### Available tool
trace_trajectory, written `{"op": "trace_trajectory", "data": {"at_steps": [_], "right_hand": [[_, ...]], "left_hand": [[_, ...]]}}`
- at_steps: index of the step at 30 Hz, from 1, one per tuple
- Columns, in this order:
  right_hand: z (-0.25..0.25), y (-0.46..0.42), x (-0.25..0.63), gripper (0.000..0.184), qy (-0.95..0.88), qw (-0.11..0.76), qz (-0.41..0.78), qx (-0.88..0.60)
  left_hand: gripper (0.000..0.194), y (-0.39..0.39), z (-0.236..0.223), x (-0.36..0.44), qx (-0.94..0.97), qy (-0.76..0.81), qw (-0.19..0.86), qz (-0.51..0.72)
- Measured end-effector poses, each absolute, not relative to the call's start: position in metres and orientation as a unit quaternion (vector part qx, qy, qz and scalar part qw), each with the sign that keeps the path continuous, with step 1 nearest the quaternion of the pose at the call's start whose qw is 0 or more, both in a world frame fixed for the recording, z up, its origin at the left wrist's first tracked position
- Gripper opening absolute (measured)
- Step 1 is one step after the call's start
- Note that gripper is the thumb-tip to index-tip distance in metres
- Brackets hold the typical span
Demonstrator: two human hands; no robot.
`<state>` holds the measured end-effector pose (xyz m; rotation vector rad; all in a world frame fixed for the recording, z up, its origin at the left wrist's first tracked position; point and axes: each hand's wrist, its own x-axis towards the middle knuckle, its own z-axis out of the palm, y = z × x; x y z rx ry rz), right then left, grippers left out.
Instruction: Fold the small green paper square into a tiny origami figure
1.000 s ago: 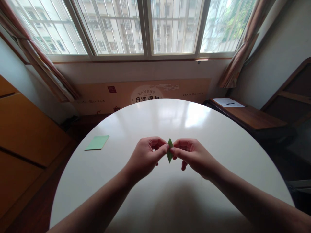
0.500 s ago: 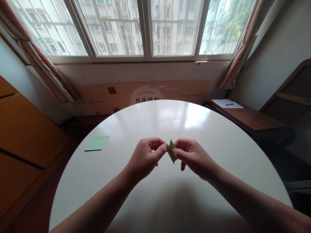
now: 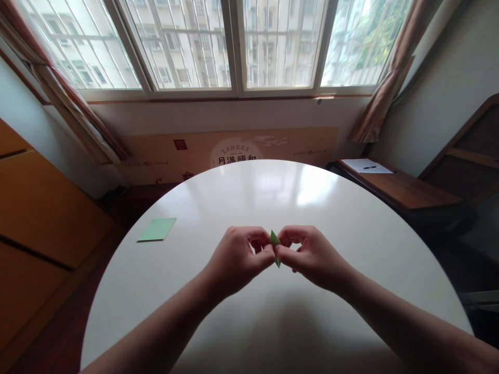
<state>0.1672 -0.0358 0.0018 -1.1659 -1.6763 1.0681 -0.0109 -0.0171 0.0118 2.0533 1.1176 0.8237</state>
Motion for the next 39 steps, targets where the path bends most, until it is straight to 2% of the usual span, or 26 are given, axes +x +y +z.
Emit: {"op": "trace_trajectory", "data": {"at_steps": [12,21,25,32,39], "right_hand": [[0.004,-0.035,0.17,0.014,-0.651,0.391,0.46,-0.46],[-0.002,-0.03,0.174,0.015,-0.578,0.458,0.512,-0.44],[-0.005,-0.031,0.171,0.02,-0.57,0.48,0.509,-0.43],[-0.009,-0.032,0.168,0.016,-0.588,0.466,0.513,-0.417],[-0.01,-0.031,0.168,0.017,-0.579,0.487,0.512,-0.407]], "left_hand": [[0.024,-0.018,0.011,-0.009,0.766,0.436,0.329,0.34],[0.023,-0.013,0.013,-0.008,0.655,0.423,0.528,0.339],[0.022,-0.014,0.009,-0.004,0.607,0.42,0.577,0.35],[0.014,-0.013,0.006,-0.006,0.644,0.427,0.529,0.35],[0.016,-0.016,0.007,-0.003,0.678,0.439,0.498,0.315]]}}
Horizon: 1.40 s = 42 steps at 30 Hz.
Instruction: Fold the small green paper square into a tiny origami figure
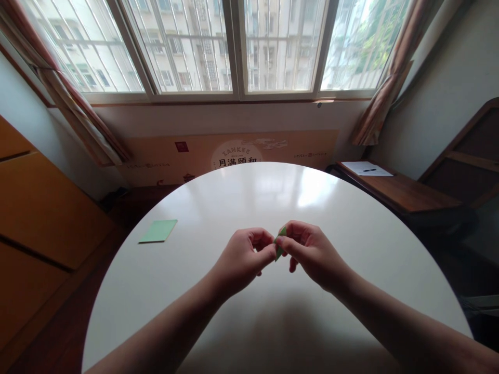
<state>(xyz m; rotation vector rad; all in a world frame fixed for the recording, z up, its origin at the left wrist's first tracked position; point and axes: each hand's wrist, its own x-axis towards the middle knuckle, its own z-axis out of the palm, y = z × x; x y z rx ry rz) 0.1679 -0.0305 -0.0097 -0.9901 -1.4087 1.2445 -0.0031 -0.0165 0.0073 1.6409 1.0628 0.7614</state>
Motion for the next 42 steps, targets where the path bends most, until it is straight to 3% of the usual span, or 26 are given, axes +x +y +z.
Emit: {"op": "trace_trajectory", "data": {"at_steps": [9,15,23,32,42], "right_hand": [[-0.01,-0.037,0.164,0.016,-0.564,0.533,0.49,-0.396],[-0.006,-0.031,0.174,0.018,-0.493,0.602,0.481,-0.404],[-0.006,-0.032,0.17,0.019,-0.568,0.515,0.497,-0.406],[-0.006,-0.03,0.17,0.031,-0.539,0.516,0.533,-0.398],[-0.007,-0.032,0.166,0.027,-0.54,0.499,0.54,-0.411]], "left_hand": [[0.016,-0.015,0.013,-0.005,0.667,0.427,0.526,0.31],[0.012,-0.01,0.016,-0.012,0.68,0.445,0.491,0.315],[0.029,-0.012,0.015,-0.013,0.697,0.412,0.487,0.328],[0.029,-0.011,0.017,-0.011,0.582,0.44,0.568,0.381],[0.029,-0.01,0.016,-0.013,0.62,0.432,0.542,0.368]]}}
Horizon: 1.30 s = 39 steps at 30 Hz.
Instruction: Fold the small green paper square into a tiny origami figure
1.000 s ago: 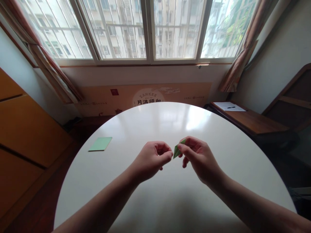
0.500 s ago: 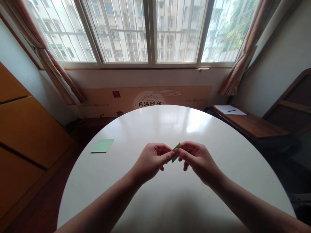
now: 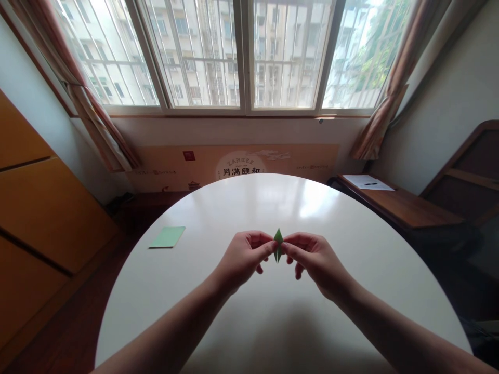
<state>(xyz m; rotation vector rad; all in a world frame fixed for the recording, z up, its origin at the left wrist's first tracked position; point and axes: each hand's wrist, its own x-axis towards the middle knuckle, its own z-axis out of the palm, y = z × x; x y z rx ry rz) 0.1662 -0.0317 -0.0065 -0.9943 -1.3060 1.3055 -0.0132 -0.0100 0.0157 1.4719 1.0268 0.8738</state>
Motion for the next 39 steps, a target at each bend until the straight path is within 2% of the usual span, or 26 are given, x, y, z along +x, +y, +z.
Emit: {"op": "trace_trajectory", "data": {"at_steps": [8,14,26,39], "right_hand": [[-0.008,-0.03,0.167,0.028,-0.509,0.49,0.611,-0.357],[-0.01,-0.029,0.166,0.027,-0.507,0.494,0.607,-0.361],[-0.015,-0.028,0.167,0.034,-0.532,0.537,0.557,-0.345],[-0.017,-0.023,0.171,0.016,-0.623,0.549,0.469,-0.3]], "left_hand": [[0.027,-0.012,0.017,-0.013,0.552,0.435,0.602,0.379],[0.024,-0.013,0.015,-0.012,0.575,0.435,0.568,0.397],[0.026,-0.011,0.012,-0.013,0.616,0.422,0.542,0.385],[0.028,-0.011,0.01,-0.013,0.581,0.413,0.589,0.381]]}}
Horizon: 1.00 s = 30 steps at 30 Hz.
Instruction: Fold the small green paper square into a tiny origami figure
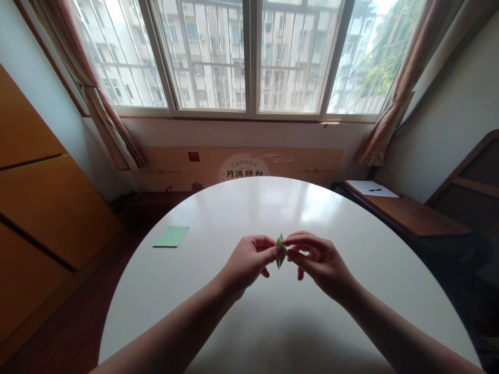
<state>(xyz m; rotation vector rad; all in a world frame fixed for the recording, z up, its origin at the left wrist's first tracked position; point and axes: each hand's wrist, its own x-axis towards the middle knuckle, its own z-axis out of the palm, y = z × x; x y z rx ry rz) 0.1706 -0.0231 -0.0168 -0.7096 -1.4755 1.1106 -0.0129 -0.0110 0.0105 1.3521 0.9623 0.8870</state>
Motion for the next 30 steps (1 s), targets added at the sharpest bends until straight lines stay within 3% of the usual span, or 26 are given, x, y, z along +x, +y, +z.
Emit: {"op": "trace_trajectory", "data": {"at_steps": [21,30], "right_hand": [[-0.0144,-0.0222,0.1708,0.018,-0.536,0.528,0.569,-0.332],[-0.0119,-0.0194,0.174,0.02,-0.575,0.518,0.531,-0.345]], "left_hand": [[0.031,-0.0105,0.0072,-0.0114,0.521,0.391,0.659,0.376],[0.034,-0.0102,0.0062,-0.0095,0.546,0.397,0.63,0.383]]}}
